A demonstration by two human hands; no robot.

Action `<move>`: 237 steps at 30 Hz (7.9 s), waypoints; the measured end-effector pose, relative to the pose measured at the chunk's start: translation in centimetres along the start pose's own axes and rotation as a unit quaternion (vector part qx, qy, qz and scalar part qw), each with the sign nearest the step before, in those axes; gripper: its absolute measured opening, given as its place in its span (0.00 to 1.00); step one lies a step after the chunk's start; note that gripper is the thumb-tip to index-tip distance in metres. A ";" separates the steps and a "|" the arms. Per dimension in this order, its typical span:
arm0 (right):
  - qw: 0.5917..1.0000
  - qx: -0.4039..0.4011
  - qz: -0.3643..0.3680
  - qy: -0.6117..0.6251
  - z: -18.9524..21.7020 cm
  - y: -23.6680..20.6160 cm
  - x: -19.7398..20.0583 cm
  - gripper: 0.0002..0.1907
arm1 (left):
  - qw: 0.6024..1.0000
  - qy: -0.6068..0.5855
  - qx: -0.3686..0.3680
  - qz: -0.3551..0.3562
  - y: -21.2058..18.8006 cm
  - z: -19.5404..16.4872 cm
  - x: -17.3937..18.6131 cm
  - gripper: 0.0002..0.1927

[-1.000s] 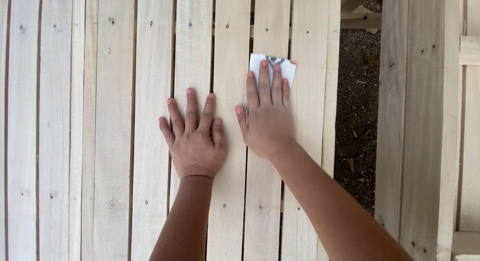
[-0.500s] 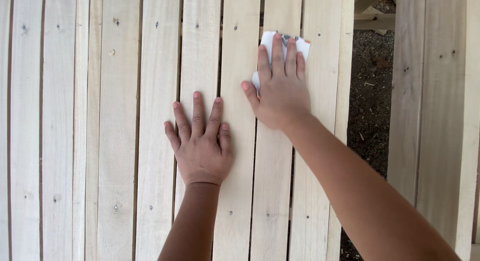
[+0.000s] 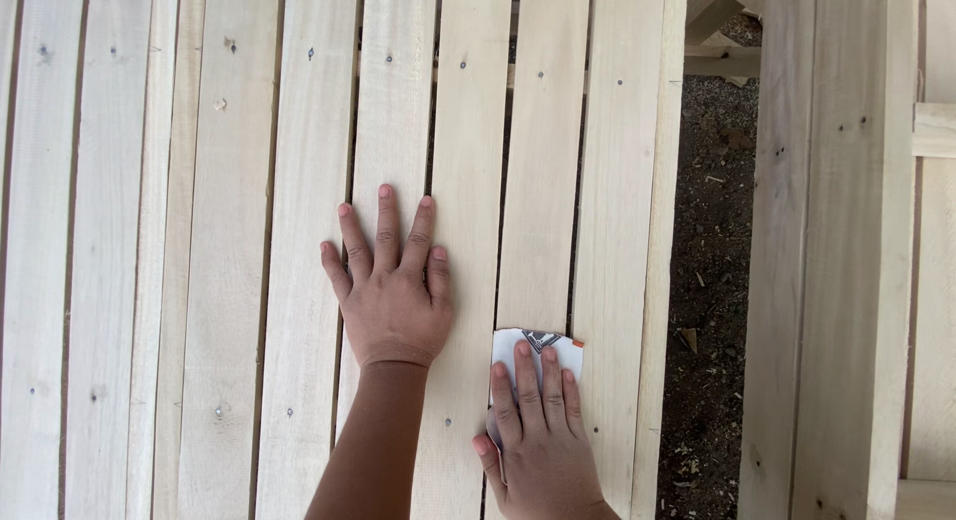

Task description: The person sands the slatted wooden surface of a large wood panel, rubbing a folded piece of sandpaper by hand back and forth across the planks. They work over different sections of the panel, briefly switch to an orange sanding block, and continue sanding other areas.

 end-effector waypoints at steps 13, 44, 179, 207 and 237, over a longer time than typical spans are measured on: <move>0.991 -0.127 -0.030 -0.039 -14.4 27.0 6.1 0.39 | 1.000 0.000 -0.002 0.007 0.2 0.0 -0.3 0.28; 0.998 -0.040 0.004 -0.047 -3.2 7.0 1.9 0.37 | 1.000 0.004 -0.010 0.000 0.3 -0.1 -0.2 0.28; 1.000 -0.022 -0.005 -0.001 2.5 6.1 -0.5 0.38 | 0.999 0.032 0.012 0.010 -1.5 6.6 0.2 0.33; 0.992 -0.122 0.016 -0.022 -7.3 25.4 1.3 0.39 | 0.999 0.034 0.018 0.024 -1.4 7.0 -0.6 0.33; 1.000 -0.018 -0.019 -0.011 4.0 7.0 0.1 0.36 | 0.999 0.045 0.021 0.015 -0.8 6.9 -0.3 0.33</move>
Point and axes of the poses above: each hand's wrist, its own y-axis towards the middle knuckle, its own x-axis out of the back of the hand, z = x × y, the point moved 10 cm from there along y, towards the middle knuckle, and after that the axes turned 1 degree about -y, right-handed, at the moved point
